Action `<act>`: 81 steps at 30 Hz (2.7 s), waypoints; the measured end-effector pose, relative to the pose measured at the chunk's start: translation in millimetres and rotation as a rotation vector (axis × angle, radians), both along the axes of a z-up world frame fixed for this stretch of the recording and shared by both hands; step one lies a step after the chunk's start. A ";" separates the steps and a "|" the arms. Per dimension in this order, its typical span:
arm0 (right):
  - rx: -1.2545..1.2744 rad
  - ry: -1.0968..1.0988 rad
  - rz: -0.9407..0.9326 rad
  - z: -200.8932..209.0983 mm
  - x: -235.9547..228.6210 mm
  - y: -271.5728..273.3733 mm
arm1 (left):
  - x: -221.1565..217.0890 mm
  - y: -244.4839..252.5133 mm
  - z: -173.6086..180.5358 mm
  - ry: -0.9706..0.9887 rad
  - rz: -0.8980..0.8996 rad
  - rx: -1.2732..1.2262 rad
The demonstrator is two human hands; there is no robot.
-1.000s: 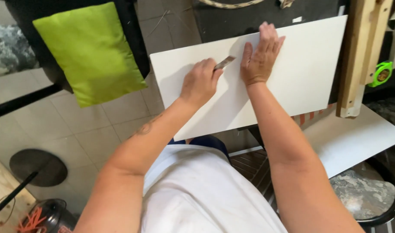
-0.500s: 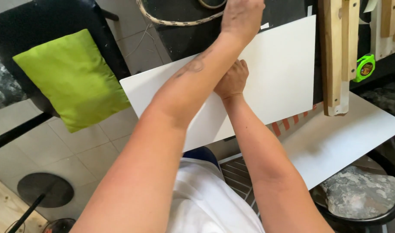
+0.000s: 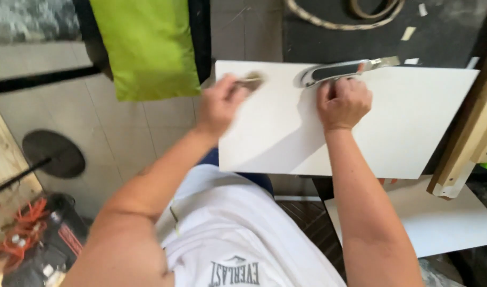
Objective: The person irons a fabric covering over a wooden frame, trims the excess fabric with a utility knife, and uses a piece of wood to smooth the edges of the panel.
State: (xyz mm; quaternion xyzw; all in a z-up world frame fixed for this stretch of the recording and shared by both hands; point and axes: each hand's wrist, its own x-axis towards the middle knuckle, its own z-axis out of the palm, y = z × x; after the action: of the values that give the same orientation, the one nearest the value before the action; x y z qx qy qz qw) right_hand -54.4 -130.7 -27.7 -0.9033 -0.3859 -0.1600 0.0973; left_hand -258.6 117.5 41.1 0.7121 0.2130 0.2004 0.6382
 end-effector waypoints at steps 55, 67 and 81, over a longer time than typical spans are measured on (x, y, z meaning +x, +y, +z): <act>-0.049 0.063 -0.051 -13.0 1.6 -18.1 | -87.4 22.7 -83.1 0.429 -0.070 -0.022; -0.052 0.069 -0.106 -8.2 -2.0 -8.0 | -84.1 19.5 -91.3 0.512 -0.083 -0.073; -0.016 0.045 -0.109 -11.8 10.7 -2.4 | -122.3 -12.3 -92.8 0.567 -0.041 0.173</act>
State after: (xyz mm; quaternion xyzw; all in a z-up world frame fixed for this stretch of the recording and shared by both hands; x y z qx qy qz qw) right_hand -43.7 -133.1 -39.5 -0.9271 -0.3350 -0.1417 0.0899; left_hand -380.9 105.2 -51.6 0.7955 0.3506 -0.0022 0.4942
